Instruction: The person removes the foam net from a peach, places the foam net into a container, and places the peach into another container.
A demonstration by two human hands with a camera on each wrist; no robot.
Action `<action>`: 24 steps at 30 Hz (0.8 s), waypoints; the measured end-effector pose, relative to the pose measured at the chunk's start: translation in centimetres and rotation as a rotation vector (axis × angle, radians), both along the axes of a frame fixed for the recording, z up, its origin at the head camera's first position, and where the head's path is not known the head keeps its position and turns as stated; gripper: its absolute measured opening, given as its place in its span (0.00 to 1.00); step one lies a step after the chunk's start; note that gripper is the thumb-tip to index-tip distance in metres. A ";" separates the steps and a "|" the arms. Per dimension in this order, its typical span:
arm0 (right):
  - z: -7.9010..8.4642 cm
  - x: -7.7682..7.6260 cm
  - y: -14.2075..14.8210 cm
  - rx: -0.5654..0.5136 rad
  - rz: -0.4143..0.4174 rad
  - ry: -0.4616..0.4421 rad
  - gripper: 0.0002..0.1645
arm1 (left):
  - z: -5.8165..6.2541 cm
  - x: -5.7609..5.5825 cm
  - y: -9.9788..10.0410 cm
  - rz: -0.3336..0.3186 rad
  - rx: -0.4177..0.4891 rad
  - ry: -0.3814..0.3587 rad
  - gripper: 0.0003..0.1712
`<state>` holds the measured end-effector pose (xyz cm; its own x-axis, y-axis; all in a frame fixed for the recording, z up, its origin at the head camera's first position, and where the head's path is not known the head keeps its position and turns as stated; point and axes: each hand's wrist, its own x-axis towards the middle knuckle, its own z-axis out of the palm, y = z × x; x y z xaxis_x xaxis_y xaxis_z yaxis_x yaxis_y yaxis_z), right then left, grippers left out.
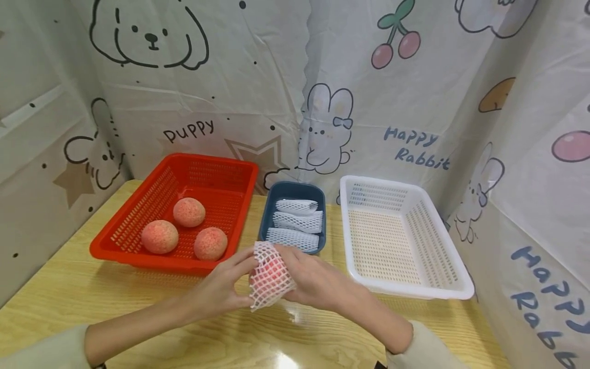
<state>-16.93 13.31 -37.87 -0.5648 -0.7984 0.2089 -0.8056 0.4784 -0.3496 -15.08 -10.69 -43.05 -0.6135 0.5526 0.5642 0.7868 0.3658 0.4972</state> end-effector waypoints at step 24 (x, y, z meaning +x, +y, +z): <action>2.7 -2.7 -0.7 0.033 -0.017 -0.093 0.28 | 1.7 -0.9 -2.9 0.127 -0.030 0.125 0.41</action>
